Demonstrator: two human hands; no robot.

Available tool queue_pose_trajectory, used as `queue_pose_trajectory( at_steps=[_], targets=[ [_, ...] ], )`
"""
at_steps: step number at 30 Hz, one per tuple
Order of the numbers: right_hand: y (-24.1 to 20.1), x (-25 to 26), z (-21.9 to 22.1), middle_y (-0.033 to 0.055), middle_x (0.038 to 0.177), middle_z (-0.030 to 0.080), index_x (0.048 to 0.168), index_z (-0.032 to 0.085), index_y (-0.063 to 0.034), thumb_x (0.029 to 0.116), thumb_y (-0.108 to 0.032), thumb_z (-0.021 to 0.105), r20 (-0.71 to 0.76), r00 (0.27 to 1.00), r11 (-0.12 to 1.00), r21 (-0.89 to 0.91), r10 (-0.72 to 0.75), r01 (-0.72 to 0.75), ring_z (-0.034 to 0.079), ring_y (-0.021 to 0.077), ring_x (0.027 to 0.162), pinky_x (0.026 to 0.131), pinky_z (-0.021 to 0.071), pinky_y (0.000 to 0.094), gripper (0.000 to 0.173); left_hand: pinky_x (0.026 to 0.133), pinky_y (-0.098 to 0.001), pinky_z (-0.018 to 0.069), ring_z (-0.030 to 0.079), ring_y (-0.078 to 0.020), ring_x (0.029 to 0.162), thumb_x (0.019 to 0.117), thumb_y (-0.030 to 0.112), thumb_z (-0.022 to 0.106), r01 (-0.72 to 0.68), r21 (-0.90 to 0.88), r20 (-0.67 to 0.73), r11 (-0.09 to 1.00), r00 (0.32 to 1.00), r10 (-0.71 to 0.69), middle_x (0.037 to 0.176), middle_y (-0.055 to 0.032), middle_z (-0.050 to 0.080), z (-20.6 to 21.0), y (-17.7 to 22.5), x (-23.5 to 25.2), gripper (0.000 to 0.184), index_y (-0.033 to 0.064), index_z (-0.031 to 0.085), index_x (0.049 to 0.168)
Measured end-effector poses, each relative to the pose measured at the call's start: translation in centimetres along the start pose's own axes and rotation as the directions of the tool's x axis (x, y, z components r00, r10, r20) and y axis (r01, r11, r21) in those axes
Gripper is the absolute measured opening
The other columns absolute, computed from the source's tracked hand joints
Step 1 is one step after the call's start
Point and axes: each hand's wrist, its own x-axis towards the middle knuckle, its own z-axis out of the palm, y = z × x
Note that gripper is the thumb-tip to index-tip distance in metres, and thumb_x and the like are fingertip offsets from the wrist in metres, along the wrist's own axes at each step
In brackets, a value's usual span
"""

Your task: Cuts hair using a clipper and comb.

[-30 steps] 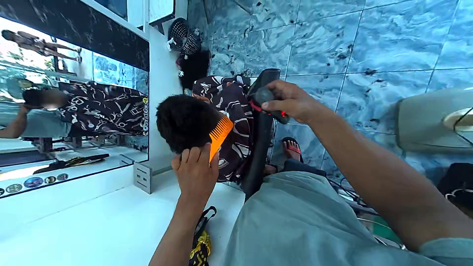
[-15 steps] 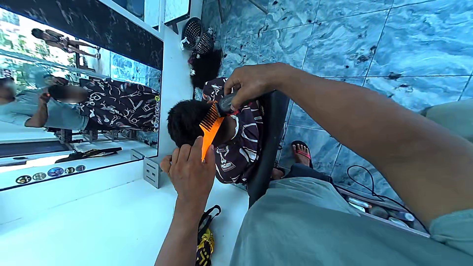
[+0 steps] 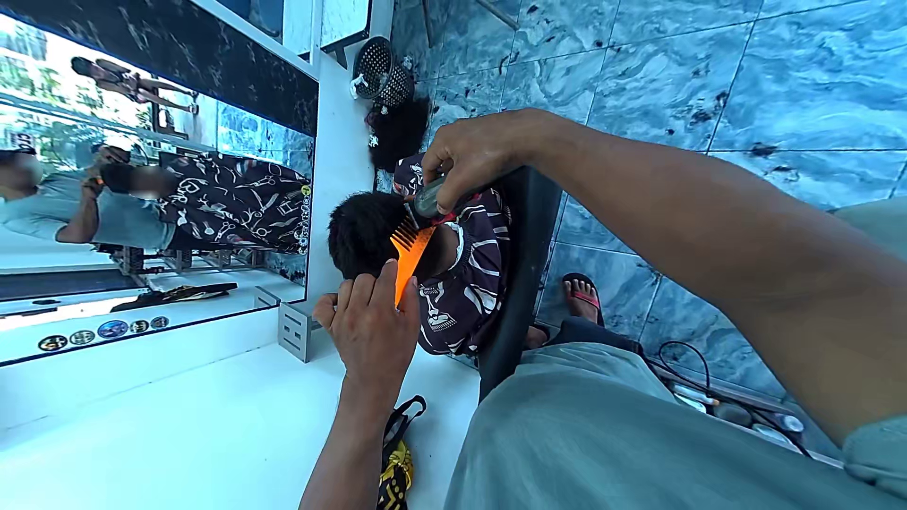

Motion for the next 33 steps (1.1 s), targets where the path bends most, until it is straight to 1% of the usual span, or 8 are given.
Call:
queue_pose_trajectory(
  at_steps=[7,12,16,19,21,24,27,33],
  targets=[
    [-0.6,0.3,-0.3,0.0052,0.081,0.069,0.106,0.074,-0.0084,0.0918,-0.029,0.075,0.021,0.999,0.999,0.032,-0.036,0.035,0.064,0.0158,0.066,0.060,0.0554,0.0390,0.026,0.086,-0.0478,0.0394,0.060,-0.0241,0.079,0.0981,0.039,0.063,-0.012,0.004,-0.005,1.000,1.000,0.012,0.077,-0.0046,0.063,-0.1,-0.2,-0.1,0.034,0.0164,0.078,0.118],
    [1.1,-1.0,-0.5,0.0044,0.079,0.069,0.105,0.074,-0.0071,0.0896,-0.028,0.074,-0.050,0.995,0.995,0.042,-0.088,0.091,0.064,0.0155,0.070,0.067,0.0549,0.0415,0.026,0.086,-0.0505,0.0424,0.063,-0.0227,0.079,0.0949,0.042,0.064,-0.094,-0.206,0.203,0.974,0.970,0.136,0.079,-0.0036,0.067,-0.7,-1.6,-0.9,0.034,0.0178,0.079,0.112],
    [4.4,-4.9,0.6,0.0076,0.085,0.072,0.112,0.071,-0.0056,0.0889,-0.024,0.074,-0.191,0.978,0.938,0.346,0.080,-0.009,0.068,0.0170,0.072,0.067,0.0596,0.0396,0.030,0.086,-0.0576,0.0529,0.071,-0.0284,0.089,0.0991,0.039,0.066,0.202,-0.303,0.186,0.931,0.971,-0.149,0.095,-0.0150,0.074,-1.9,-7.5,0.0,0.037,0.0075,0.076,0.117],
    [6.9,-8.6,3.0,0.0121,0.090,0.072,0.122,0.065,-0.0033,0.0917,-0.021,0.068,-0.281,0.934,0.806,0.591,0.221,-0.013,0.071,0.0213,0.071,0.063,0.0624,0.0385,0.035,0.056,-0.0316,0.0471,0.054,-0.0104,0.058,0.1100,0.033,0.047,0.461,-0.425,0.028,0.779,0.867,-0.497,0.070,-0.0042,0.058,-2.0,-11.0,-0.7,0.041,-0.0005,0.069,0.101],
    [8.2,-10.6,5.5,0.0135,0.099,0.072,0.127,0.061,-0.0042,0.0936,-0.022,0.067,-0.336,0.886,0.702,0.712,0.319,0.017,0.072,0.0237,0.078,0.065,0.0630,0.0394,0.038,0.053,-0.0232,0.0525,0.059,-0.0025,0.054,0.1131,0.030,0.036,0.494,-0.599,0.055,0.630,0.811,-0.583,0.066,0.0053,0.061,-2.3,-9.6,-1.2,0.043,0.0004,0.067,0.109],
    [9.0,-11.4,9.5,0.0150,0.110,0.070,0.132,0.057,-0.0061,0.0963,-0.023,0.067,-0.397,0.815,0.517,0.844,0.423,0.142,0.073,0.0289,0.091,0.074,0.0646,0.0470,0.041,0.062,-0.0315,0.0599,0.069,-0.0113,0.067,0.1142,0.027,0.031,0.426,-0.736,0.177,0.526,0.871,-0.458,0.084,-0.0039,0.072,-2.2,-4.6,-1.1,0.042,-0.0040,0.058,0.122],
    [8.3,-11.1,12.2,0.0153,0.114,0.068,0.134,0.053,-0.0084,0.0989,-0.020,0.064,-0.416,0.773,0.407,0.885,0.479,0.224,0.073,0.0306,0.096,0.080,0.0637,0.0503,0.039,0.052,-0.0317,0.0527,0.060,-0.0126,0.058,0.1142,0.030,0.029,0.433,-0.681,0.289,0.591,0.900,-0.326,0.085,-0.0067,0.070,-1.7,-0.6,-0.2,0.044,0.0001,0.054,0.135],
    [7.2,-11.4,13.4,0.0125,0.102,0.070,0.128,0.056,-0.0087,0.0977,-0.024,0.064,-0.408,0.738,0.477,0.868,0.537,0.133,0.072,0.0258,0.080,0.065,0.0635,0.0421,0.035,0.063,-0.0505,0.0565,0.067,-0.0268,0.071,0.1099,0.037,0.038,0.266,-0.484,0.460,0.834,0.888,-0.016,0.081,-0.0109,0.067,1.9,0.4,-5.1,0.044,0.0058,0.068,0.114]
  ],
)
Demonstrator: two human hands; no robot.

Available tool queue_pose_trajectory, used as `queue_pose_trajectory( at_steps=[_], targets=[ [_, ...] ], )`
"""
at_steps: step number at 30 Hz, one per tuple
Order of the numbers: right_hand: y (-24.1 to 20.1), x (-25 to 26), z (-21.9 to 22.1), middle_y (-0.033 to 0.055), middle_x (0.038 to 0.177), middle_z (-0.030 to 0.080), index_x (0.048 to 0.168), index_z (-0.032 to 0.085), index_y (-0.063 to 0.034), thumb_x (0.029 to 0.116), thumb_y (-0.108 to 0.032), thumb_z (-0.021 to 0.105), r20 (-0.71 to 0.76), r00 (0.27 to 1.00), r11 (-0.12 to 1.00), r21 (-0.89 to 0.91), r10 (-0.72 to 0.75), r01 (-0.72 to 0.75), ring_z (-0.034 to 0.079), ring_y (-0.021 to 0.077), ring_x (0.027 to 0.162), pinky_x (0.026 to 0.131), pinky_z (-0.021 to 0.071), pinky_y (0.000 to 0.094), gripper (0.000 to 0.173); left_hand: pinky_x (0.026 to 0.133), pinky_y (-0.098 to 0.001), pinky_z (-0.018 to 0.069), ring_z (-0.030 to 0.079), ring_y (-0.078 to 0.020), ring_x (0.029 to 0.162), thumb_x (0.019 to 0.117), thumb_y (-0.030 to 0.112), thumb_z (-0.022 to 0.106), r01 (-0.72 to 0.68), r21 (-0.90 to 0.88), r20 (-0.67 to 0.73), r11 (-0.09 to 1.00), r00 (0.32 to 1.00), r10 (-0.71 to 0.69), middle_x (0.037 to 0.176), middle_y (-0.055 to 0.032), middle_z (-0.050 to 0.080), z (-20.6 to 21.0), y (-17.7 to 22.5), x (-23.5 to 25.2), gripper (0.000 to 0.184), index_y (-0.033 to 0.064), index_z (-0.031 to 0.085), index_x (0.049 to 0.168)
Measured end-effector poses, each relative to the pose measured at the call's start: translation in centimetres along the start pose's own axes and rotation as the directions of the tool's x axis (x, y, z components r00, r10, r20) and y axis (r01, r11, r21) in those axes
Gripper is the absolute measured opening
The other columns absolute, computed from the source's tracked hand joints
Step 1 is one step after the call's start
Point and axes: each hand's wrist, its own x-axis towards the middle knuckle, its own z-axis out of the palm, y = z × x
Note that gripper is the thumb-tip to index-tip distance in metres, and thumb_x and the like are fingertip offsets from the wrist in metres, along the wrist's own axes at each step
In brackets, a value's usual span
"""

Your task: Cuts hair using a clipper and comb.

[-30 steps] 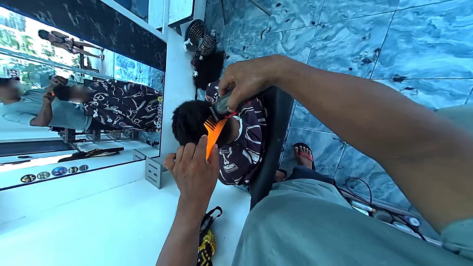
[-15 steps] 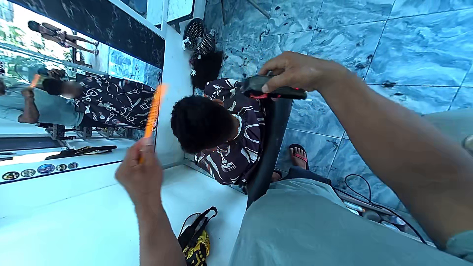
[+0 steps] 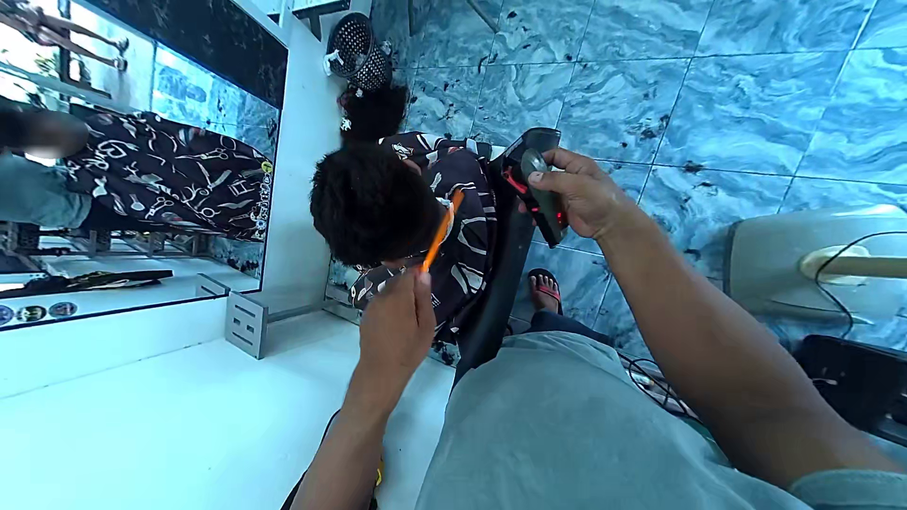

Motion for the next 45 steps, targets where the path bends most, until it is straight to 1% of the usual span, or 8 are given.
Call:
queue_pose_trajectory(
  at_steps=[4,10,13,19,34,38,42,45],
  targets=[
    [-0.9,-0.4,1.1,0.0117,0.102,0.071,0.126,0.059,-0.0031,0.0919,-0.023,0.074,0.040,0.996,0.963,-0.252,-0.086,0.093,0.072,0.0207,0.083,0.075,0.0630,0.0386,0.043,0.081,-0.0508,0.0495,0.067,-0.0286,0.091,0.1027,0.045,0.056,-0.174,0.227,-0.168,0.958,0.962,0.214,0.098,-0.0107,0.072,4.5,-3.1,-2.7,0.043,0.0130,0.073,0.125],
    [-2.3,0.8,4.8,0.0043,0.095,0.072,0.119,0.067,-0.0129,0.0791,-0.044,0.084,0.306,0.946,0.666,-0.683,-0.109,0.298,0.070,0.0180,0.085,0.078,0.0587,0.0466,0.053,0.090,-0.0499,0.0421,0.063,-0.0248,0.081,0.0982,0.037,0.065,-0.137,0.360,-0.417,0.923,0.861,0.290,0.081,-0.0069,0.068,3.8,-5.8,-1.7,0.032,0.0156,0.077,0.119],
    [-3.6,1.0,6.5,0.0041,0.097,0.071,0.120,0.067,-0.0164,0.0808,-0.046,0.083,0.333,0.941,0.559,-0.770,-0.061,0.309,0.069,0.0195,0.085,0.077,0.0580,0.0478,0.052,0.088,-0.0473,0.0411,0.061,-0.0235,0.077,0.0975,0.036,0.068,-0.117,0.339,-0.493,0.934,0.823,0.282,0.078,-0.0076,0.067,2.5,-5.4,-1.1,0.033,0.0135,0.077,0.120],
    [-5.3,1.1,8.0,0.0037,0.094,0.069,0.120,0.066,-0.0184,0.0821,-0.046,0.082,0.324,0.945,0.463,-0.832,-0.046,0.307,0.067,0.0210,0.083,0.074,0.0565,0.0476,0.050,0.088,-0.0451,0.0391,0.058,-0.0228,0.076,0.0975,0.033,0.069,-0.109,0.377,-0.543,0.920,0.778,0.315,0.075,-0.0059,0.064,1.5,-4.7,-0.7,0.032,0.0134,0.076,0.122],
    [-7.4,-2.2,11.1,-0.0004,0.094,0.070,0.118,0.067,-0.0218,0.0836,-0.049,0.079,0.331,0.943,0.426,-0.848,-0.043,0.316,0.068,0.0166,0.083,0.072,0.0579,0.0447,0.045,0.087,-0.0448,0.0387,0.057,-0.0225,0.076,0.0981,0.031,0.069,-0.164,0.408,-0.531,0.898,0.757,0.380,0.075,-0.0050,0.063,1.4,-4.9,-0.7,0.030,0.0166,0.076,0.123],
    [-7.8,-3.1,11.8,0.0025,0.092,0.068,0.117,0.065,-0.0201,0.0858,-0.048,0.077,0.271,0.962,0.343,-0.902,-0.020,0.261,0.068,0.0219,0.085,0.071,0.0557,0.0479,0.043,0.087,-0.0449,0.0388,0.058,-0.0224,0.077,0.0976,0.030,0.070,-0.177,0.417,-0.528,0.891,0.752,0.396,0.077,-0.0045,0.064,1.3,-5.2,-0.5,0.030,0.0169,0.076,0.124],
    [-7.5,-3.7,12.5,0.0007,0.092,0.069,0.115,0.068,-0.0210,0.0843,-0.048,0.078,0.293,0.954,0.407,-0.866,-0.055,0.290,0.068,0.0185,0.083,0.070,0.0567,0.0454,0.042,0.088,-0.0453,0.0384,0.058,-0.0232,0.078,0.0982,0.030,0.069,-0.189,0.419,-0.517,0.888,0.754,0.405,0.077,-0.0050,0.064,1.2,-5.5,-0.5,0.030,0.0163,0.075,0.124],
    [-7.8,-4.2,13.0,0.0038,0.094,0.069,0.118,0.066,-0.0191,0.0860,-0.046,0.076,0.240,0.970,0.350,-0.906,-0.042,0.239,0.068,0.0236,0.087,0.071,0.0557,0.0487,0.043,0.088,-0.0456,0.0386,0.058,-0.0230,0.078,0.0980,0.031,0.069,-0.187,0.432,-0.528,0.882,0.740,0.416,0.076,-0.0051,0.064,1.2,-5.5,-0.4,0.030,0.0162,0.076,0.124]
  ],
)
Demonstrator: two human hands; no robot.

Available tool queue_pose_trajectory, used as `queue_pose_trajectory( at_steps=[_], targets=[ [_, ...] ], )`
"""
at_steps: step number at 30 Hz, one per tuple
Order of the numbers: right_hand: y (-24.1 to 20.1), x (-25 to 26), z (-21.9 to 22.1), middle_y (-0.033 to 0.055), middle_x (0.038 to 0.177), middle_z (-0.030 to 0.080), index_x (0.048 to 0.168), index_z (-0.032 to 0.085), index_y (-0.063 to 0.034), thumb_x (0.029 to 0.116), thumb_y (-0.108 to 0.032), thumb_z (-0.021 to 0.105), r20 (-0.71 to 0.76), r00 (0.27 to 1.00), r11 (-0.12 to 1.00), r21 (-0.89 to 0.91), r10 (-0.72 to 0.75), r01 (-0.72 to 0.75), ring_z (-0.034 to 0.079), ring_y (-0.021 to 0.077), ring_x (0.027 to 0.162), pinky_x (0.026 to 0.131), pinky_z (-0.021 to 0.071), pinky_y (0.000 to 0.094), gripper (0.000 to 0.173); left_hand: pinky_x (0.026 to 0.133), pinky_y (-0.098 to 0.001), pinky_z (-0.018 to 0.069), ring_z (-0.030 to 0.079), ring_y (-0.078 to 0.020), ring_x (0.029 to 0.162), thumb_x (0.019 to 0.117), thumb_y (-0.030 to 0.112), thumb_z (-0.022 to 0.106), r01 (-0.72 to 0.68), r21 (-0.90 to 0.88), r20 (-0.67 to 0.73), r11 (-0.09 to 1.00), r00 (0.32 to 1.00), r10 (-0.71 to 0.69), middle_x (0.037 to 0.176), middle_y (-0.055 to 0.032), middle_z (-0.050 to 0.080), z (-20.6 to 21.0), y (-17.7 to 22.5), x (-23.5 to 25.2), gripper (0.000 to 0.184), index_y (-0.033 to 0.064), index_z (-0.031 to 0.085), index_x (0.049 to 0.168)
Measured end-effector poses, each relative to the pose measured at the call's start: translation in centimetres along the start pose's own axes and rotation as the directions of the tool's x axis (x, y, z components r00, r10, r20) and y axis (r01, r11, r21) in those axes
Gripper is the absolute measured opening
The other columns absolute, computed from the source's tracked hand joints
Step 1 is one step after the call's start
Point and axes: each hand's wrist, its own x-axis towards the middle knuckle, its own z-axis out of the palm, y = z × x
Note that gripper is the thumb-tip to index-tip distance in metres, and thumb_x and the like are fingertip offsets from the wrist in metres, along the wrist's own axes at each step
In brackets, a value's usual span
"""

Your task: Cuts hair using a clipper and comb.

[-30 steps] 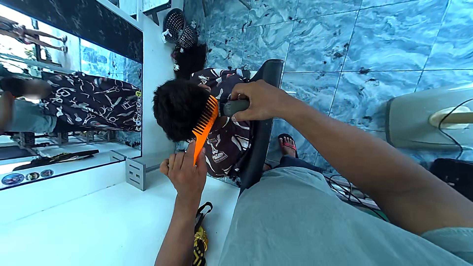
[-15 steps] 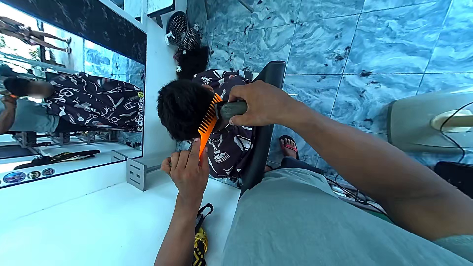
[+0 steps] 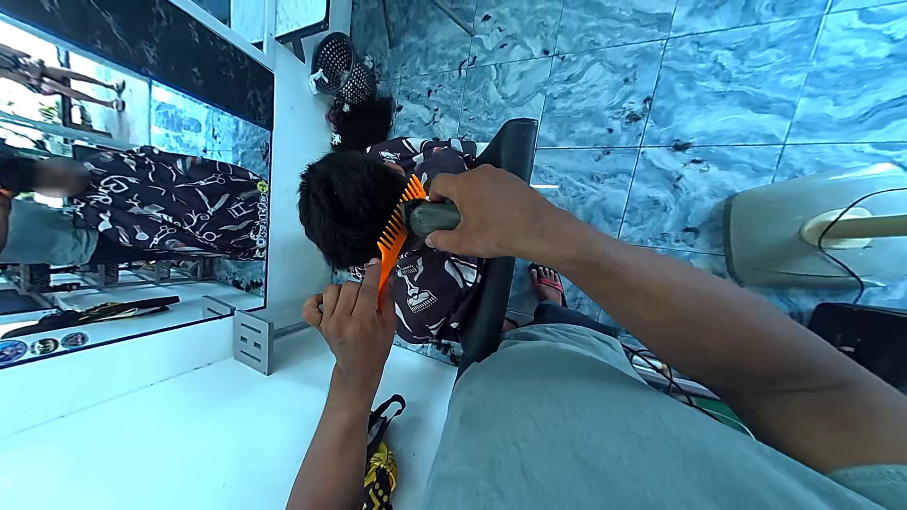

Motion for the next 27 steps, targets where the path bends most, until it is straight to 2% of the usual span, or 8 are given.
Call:
queue_pose_trajectory(
  at_steps=[4,8,10,14,20,23,25,27],
  targets=[
    [-0.1,-0.3,0.6,-0.0007,0.091,0.068,0.113,0.067,-0.0214,0.0846,-0.048,0.079,0.009,0.998,0.992,0.111,-0.061,0.060,0.067,0.0171,0.082,0.069,0.0567,0.0446,0.041,0.089,-0.0467,0.0394,0.058,-0.0240,0.078,0.0972,0.031,0.069,-0.023,-0.085,0.091,0.996,0.995,0.031,0.077,-0.0057,0.064,0.0,-0.3,-0.4,0.030,0.0144,0.076,0.121],
    [4.4,-0.7,1.6,0.0048,0.095,0.070,0.116,0.067,-0.0164,0.0836,-0.048,0.081,-0.007,0.998,0.982,0.179,0.068,-0.065,0.068,0.0226,0.085,0.074,0.0573,0.0504,0.047,0.093,-0.0485,0.0456,0.068,-0.0209,0.078,0.0957,0.034,0.067,-0.007,-0.243,0.288,0.970,0.954,0.079,0.081,-0.0046,0.074,1.2,-0.9,-3.5,0.030,0.0143,0.078,0.116],
    [6.6,-0.4,2.3,0.0050,0.094,0.070,0.117,0.067,-0.0157,0.0806,-0.049,0.084,0.006,0.993,0.962,0.248,0.119,-0.117,0.068,0.0219,0.082,0.073,0.0576,0.0500,0.052,0.091,-0.0461,0.0465,0.068,-0.0202,0.077,0.0966,0.033,0.067,0.042,-0.240,0.251,0.970,0.968,0.020,0.082,-0.0057,0.075,1.6,-0.8,-4.1,0.030,0.0128,0.078,0.116],
    [7.3,0.6,3.2,0.0052,0.094,0.070,0.116,0.067,-0.0148,0.0792,-0.045,0.087,0.007,0.998,0.952,0.300,0.062,-0.061,0.068,0.0211,0.083,0.075,0.0571,0.0490,0.051,0.089,-0.0445,0.0458,0.064,-0.0202,0.074,0.0976,0.032,0.067,0.083,-0.178,0.146,0.980,0.988,-0.057,0.082,-0.0072,0.073,0.8,-0.3,-2.7,0.033,0.0110,0.076,0.121],
    [5.8,1.6,2.2,0.0042,0.095,0.070,0.117,0.068,-0.0164,0.0803,-0.047,0.084,0.013,0.999,0.963,0.266,0.030,-0.032,0.068,0.0203,0.085,0.075,0.0574,0.0482,0.050,0.087,-0.0436,0.0435,0.061,-0.0207,0.073,0.0981,0.030,0.069,0.031,-0.102,0.069,0.994,0.997,-0.024,0.078,-0.0062,0.069,0.0,-0.3,-1.2,0.032,0.0133,0.075,0.124],
    [5.1,1.9,1.9,0.0037,0.094,0.071,0.115,0.069,-0.0149,0.0800,-0.044,0.085,0.003,0.999,0.942,0.333,-0.033,0.030,0.068,0.0178,0.083,0.074,0.0577,0.0454,0.049,0.088,-0.0433,0.0431,0.061,-0.0210,0.074,0.0979,0.029,0.069,0.013,-0.075,0.050,0.997,0.999,-0.010,0.078,-0.0061,0.069,0.1,-0.2,-1.1,0.032,0.0146,0.075,0.125],
    [4.8,1.9,2.0,0.0026,0.093,0.072,0.113,0.069,-0.0145,0.0801,-0.042,0.086,-0.003,0.997,0.925,0.372,-0.080,0.075,0.069,0.0155,0.082,0.075,0.0589,0.0424,0.046,0.088,-0.0441,0.0430,0.061,-0.0218,0.075,0.0982,0.030,0.068,0.003,-0.078,0.074,0.997,0.997,0.003,0.079,-0.0062,0.070,0.1,-0.1,-1.4,0.031,0.0143,0.075,0.124],
    [5.3,1.8,2.1,0.0024,0.093,0.072,0.113,0.069,-0.0151,0.0813,-0.044,0.085,0.012,0.998,0.944,0.326,-0.065,0.057,0.070,0.0162,0.083,0.075,0.0587,0.0436,0.046,0.087,-0.0465,0.0450,0.064,-0.0225,0.077,0.0980,0.032,0.065,-0.008,-0.100,0.183,0.995,0.983,0.027,0.082,-0.0058,0.073,0.0,0.0,-2.2,0.030,0.0145,0.077,0.120]
  ],
)
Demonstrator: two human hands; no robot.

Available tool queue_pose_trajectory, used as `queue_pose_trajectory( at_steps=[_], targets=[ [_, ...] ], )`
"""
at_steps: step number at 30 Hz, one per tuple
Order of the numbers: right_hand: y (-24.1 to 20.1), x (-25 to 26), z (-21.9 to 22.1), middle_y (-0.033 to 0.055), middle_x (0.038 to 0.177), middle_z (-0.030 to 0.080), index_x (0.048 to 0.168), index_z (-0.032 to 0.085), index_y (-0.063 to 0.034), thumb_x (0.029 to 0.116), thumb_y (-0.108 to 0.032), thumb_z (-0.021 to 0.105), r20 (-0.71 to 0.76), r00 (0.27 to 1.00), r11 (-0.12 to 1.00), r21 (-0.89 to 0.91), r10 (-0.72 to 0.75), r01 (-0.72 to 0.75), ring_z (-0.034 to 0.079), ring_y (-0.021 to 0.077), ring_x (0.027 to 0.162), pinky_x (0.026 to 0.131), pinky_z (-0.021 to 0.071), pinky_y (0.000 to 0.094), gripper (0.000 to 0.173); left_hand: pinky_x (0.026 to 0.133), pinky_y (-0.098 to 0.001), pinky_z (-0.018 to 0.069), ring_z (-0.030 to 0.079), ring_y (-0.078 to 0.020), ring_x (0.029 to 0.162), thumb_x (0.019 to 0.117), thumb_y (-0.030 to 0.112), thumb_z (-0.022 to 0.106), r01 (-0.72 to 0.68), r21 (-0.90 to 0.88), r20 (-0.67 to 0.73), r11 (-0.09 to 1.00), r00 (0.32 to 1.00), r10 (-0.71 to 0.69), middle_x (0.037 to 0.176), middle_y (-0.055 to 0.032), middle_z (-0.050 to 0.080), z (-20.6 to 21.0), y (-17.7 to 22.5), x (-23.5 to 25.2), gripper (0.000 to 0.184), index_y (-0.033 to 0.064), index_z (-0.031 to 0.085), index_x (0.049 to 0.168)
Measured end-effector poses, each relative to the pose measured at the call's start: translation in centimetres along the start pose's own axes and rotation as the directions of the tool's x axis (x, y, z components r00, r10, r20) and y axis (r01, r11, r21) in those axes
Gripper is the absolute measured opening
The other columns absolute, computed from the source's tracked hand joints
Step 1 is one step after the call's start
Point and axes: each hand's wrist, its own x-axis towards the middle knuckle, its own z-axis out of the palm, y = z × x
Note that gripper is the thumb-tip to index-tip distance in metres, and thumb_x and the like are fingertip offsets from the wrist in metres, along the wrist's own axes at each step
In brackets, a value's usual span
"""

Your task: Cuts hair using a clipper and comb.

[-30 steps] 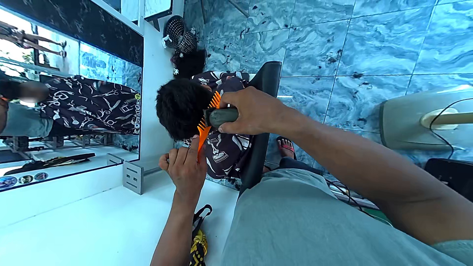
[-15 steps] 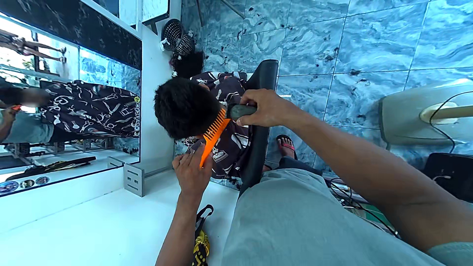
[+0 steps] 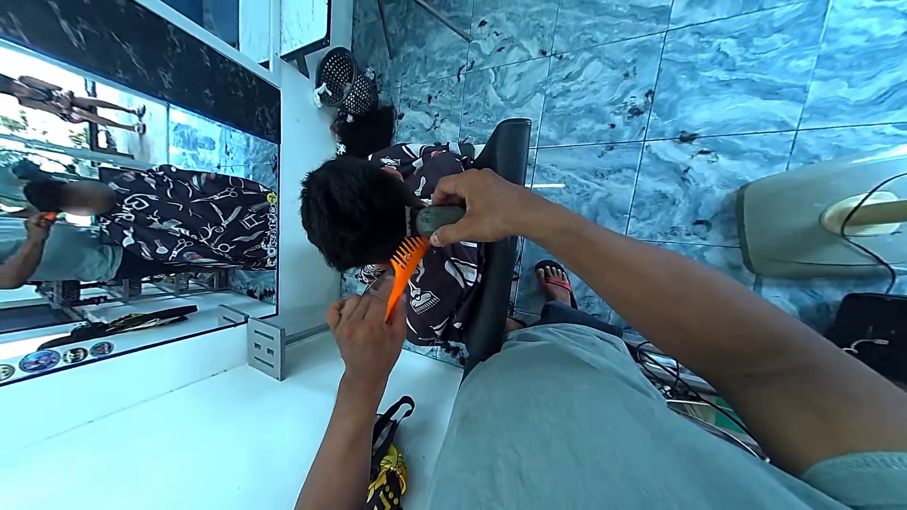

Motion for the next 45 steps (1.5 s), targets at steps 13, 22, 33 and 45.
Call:
queue_pose_trajectory(
  at_steps=[13,22,33,45],
  targets=[
    [0.5,0.7,0.2,0.0024,0.092,0.071,0.112,0.069,-0.0154,0.0792,-0.045,0.086,-0.015,1.000,0.999,0.032,-0.002,0.003,0.069,0.0167,0.081,0.073,0.0582,0.0447,0.047,0.090,-0.0445,0.0418,0.061,-0.0215,0.075,0.0983,0.031,0.067,0.059,0.076,-0.128,0.995,0.991,-0.049,0.078,-0.0056,0.070,-0.6,0.4,0.9,0.030,0.0135,0.077,0.120],
    [1.7,0.3,0.1,0.0040,0.093,0.070,0.112,0.068,-0.0150,0.0795,-0.046,0.085,-0.014,0.998,0.997,-0.038,0.068,-0.069,0.068,0.0194,0.083,0.074,0.0575,0.0475,0.048,0.090,-0.0459,0.0430,0.065,-0.0210,0.078,0.0983,0.033,0.065,0.069,0.008,-0.011,0.998,0.998,-0.069,0.084,-0.0053,0.074,-0.3,-0.2,0.0,0.030,0.0153,0.078,0.118],
    [0.3,-0.4,0.1,0.0025,0.093,0.070,0.112,0.068,-0.0163,0.0801,-0.046,0.085,-0.021,0.999,0.996,-0.070,0.045,-0.047,0.068,0.0180,0.082,0.073,0.0576,0.0457,0.047,0.093,-0.0460,0.0406,0.064,-0.0201,0.080,0.0977,0.033,0.067,0.050,-0.029,-0.025,0.998,0.998,-0.050,0.085,-0.0042,0.074,-0.5,-1.4,-0.1,0.029,0.0161,0.077,0.119],
    [-1.9,-0.4,-2.4,0.0080,0.095,0.070,0.115,0.069,-0.0125,0.0817,-0.048,0.084,-0.027,0.994,0.969,-0.223,0.101,-0.105,0.069,0.0255,0.086,0.077,0.0565,0.0541,0.051,0.097,-0.0511,0.0398,0.062,-0.0232,0.084,0.0945,0.032,0.073,0.133,-0.247,-0.015,0.960,0.990,-0.141,0.087,-0.0088,0.071,-1.7,-3.4,1.3,0.035,0.0112,0.075,0.123]
  ],
)
